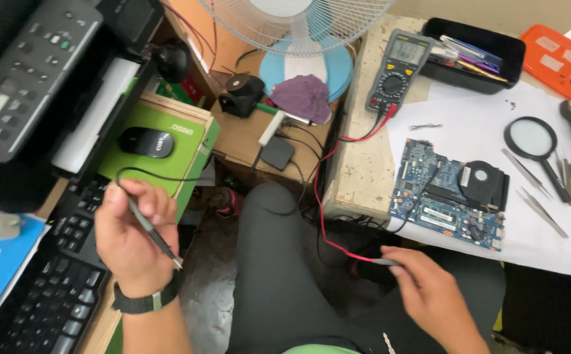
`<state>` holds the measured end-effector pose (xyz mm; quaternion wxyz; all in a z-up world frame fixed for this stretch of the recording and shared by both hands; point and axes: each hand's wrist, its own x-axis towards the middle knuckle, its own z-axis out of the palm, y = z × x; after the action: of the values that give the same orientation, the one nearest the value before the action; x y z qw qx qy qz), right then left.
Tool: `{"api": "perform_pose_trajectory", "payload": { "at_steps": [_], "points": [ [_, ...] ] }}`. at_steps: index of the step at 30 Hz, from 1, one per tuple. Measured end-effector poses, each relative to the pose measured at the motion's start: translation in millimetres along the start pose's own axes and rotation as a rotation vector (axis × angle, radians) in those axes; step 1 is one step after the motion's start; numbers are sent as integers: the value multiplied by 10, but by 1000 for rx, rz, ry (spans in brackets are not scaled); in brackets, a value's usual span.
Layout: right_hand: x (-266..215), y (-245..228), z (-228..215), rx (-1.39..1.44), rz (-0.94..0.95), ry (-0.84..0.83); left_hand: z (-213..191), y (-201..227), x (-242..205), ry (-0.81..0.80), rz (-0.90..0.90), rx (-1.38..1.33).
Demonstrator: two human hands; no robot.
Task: Testing electronic components on a laptop motherboard using digital multimeter probes to check for continuity or voltage.
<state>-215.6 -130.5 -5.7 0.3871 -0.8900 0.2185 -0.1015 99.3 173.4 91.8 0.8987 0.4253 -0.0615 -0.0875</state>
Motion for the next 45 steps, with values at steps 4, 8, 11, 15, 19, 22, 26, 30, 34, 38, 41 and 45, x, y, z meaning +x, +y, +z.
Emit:
{"api": "perform_pose_trajectory", "payload": {
  "at_steps": [4,8,11,15,19,22,26,30,34,38,41,45],
  "points": [
    [-17,-237,-178,77,-11,109,-30,-15,1,-18,84,68],
    [-41,-170,-218,80,-300,409,-64,-309,-56,-48,40,176],
    [-99,-111,-252,140,-337,572,-42,-600,-131,-92,25,287],
    [-184,-95,-270,137,-222,776,127,-979,-175,-163,-68,263],
    [-137,-259,-291,250,-147,862,442,-1324,-174,-205,-159,165],
    [-77,-213,-338,285,-202,891,715,-1574,-190,-284,-233,125],
    [-28,-175,-413,319,-161,857,1056,-1829,-197,-398,-257,213],
    [29,-114,-466,323,-102,798,1342,-1989,-155,-430,-306,369],
    [164,50,-581,190,-109,769,1445,-2362,-14,-507,-305,278],
    [319,220,-678,187,-127,721,1581,-2660,69,-491,-290,305],
    [387,313,-762,202,-80,735,1623,-2815,90,-470,-206,373],
    [416,415,-854,169,-52,727,1583,-2882,127,-485,-198,467]
  ]
}}
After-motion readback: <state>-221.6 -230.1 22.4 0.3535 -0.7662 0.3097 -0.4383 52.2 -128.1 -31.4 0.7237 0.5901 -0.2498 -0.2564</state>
